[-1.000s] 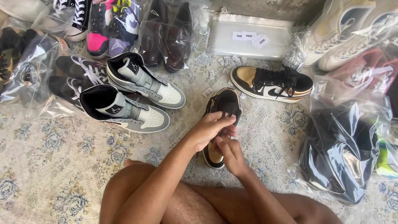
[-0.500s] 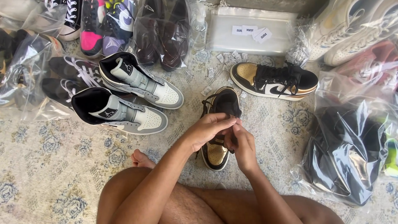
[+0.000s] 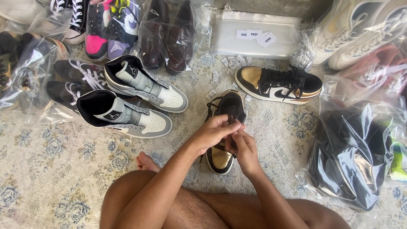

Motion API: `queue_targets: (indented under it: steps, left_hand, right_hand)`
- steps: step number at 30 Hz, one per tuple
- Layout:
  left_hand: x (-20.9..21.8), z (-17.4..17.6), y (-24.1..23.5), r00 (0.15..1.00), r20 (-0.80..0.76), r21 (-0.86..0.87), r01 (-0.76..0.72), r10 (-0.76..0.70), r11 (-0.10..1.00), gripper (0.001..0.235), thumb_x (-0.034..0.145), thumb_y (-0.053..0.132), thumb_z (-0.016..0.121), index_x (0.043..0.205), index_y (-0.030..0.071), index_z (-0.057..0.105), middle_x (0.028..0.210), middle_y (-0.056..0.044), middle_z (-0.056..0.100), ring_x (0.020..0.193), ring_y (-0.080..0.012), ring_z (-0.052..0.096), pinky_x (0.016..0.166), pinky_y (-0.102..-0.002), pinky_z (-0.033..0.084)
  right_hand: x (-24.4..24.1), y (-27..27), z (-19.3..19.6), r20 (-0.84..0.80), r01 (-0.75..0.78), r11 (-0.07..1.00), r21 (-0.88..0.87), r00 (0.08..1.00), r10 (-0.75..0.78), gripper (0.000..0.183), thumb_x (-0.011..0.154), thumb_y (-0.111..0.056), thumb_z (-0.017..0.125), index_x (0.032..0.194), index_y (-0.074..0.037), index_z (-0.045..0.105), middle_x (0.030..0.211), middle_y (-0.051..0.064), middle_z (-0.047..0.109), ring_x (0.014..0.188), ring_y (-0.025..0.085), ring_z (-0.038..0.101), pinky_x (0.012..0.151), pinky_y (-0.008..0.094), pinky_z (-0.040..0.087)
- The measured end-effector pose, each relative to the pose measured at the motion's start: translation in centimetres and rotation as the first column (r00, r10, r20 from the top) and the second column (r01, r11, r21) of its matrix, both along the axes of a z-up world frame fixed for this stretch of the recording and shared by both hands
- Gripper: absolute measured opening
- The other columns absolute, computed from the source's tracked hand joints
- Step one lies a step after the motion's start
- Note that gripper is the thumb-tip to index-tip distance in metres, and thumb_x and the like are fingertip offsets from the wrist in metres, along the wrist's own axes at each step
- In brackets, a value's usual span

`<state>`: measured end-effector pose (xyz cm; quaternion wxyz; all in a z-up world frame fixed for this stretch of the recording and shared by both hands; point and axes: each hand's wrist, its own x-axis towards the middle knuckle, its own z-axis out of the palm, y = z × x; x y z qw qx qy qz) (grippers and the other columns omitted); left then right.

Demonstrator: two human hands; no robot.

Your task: The person sits on a rug surrounded by various shoes and laces a black and gold sneaker. They thread the laces through the eyelets, pull them tight, and tie a knot.

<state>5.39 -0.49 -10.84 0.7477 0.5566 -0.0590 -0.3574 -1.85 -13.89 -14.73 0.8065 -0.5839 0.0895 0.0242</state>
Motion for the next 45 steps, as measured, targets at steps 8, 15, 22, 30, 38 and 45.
queue_targets:
  steps: [8, 15, 22, 30, 38, 45]
  left_hand:
    - [-0.2, -1.5, -0.3, 0.999, 0.016, 0.036, -0.036, 0.035, 0.999, 0.034, 0.109, 0.035, 0.050, 0.097, 0.006, 0.065, 0.091, -0.020, 0.074, 0.074, -0.0263, 0.074, 0.063, -0.034, 0.059]
    - [0.8, -1.9, 0.5, 0.970, -0.102, -0.093, -0.230, 0.220, 0.969, 0.032, 0.108, 0.037, 0.048, 0.089, 0.013, 0.056, 0.098, -0.012, 0.077, 0.096, -0.0220, 0.076, 0.082, -0.030, 0.059]
    - [1.5, -2.3, 0.7, 0.895, -0.357, -0.279, -0.375, 0.267, 0.884, 0.029, 0.108, 0.037, 0.051, 0.090, 0.014, 0.054, 0.064, 0.000, 0.046, 0.050, -0.0122, 0.050, 0.043, -0.023, 0.040]
    - [1.8, 4.0, 2.1, 0.983, -0.001, -0.511, -0.161, 0.186, 0.844, 0.033, 0.113, 0.034, 0.037, 0.092, 0.013, 0.053, 0.059, 0.008, 0.028, 0.047, -0.0047, 0.031, 0.045, -0.019, 0.031]
    - [0.3, 7.2, 0.8, 0.941, 0.310, -0.443, 0.018, 0.134, 0.896, 0.037, 0.113, 0.035, 0.032, 0.094, 0.012, 0.055, 0.058, 0.007, 0.038, 0.047, -0.0059, 0.036, 0.046, -0.020, 0.038]
    - [-0.5, 1.0, -0.6, 0.957, 0.255, -0.135, 0.178, -0.140, 0.975, 0.086, 0.103, 0.072, 0.030, 0.141, -0.003, 0.049, 0.086, -0.006, 0.061, 0.081, -0.0176, 0.064, 0.080, -0.032, 0.050]
  right_hand:
    - [-0.7, 1.0, -0.1, 0.067, -0.042, 0.959, -0.282, 0.996, 0.063, 0.044, 0.111, -0.018, 0.040, 0.083, 0.000, 0.069, 0.058, 0.010, 0.058, 0.053, 0.018, 0.047, 0.053, 0.027, 0.038]
    - [-2.6, 2.4, 4.0, 0.160, -0.067, 0.730, -0.680, 0.958, 0.237, 0.032, 0.107, -0.018, 0.050, 0.089, -0.005, 0.072, 0.069, 0.011, 0.067, 0.063, 0.026, 0.066, 0.062, 0.033, 0.051]
    - [-1.2, 0.7, 1.6, -0.040, -0.056, 0.968, -0.246, 0.998, 0.048, 0.047, 0.112, -0.025, 0.040, 0.093, 0.004, 0.072, 0.063, 0.013, 0.062, 0.063, 0.023, 0.055, 0.068, 0.034, 0.043]
    - [-0.4, -0.1, 0.2, -0.003, -0.191, 0.964, -0.185, 0.981, 0.194, 0.065, 0.111, -0.039, 0.035, 0.074, 0.001, 0.070, 0.057, 0.013, 0.058, 0.061, 0.022, 0.054, 0.065, 0.033, 0.042]
    - [-0.9, 0.7, -0.5, 0.280, -0.190, 0.978, -0.087, 0.938, 0.207, 0.031, 0.084, -0.019, 0.058, 0.086, 0.008, 0.072, 0.060, 0.013, 0.058, 0.061, 0.020, 0.051, 0.059, 0.031, 0.044]
    - [0.0, 0.0, 9.5, 0.281, -0.093, 0.989, -0.113, 0.952, 0.122, 0.055, 0.112, -0.040, 0.032, 0.101, -0.002, 0.070, 0.065, 0.006, 0.054, 0.065, 0.015, 0.050, 0.059, 0.026, 0.038]
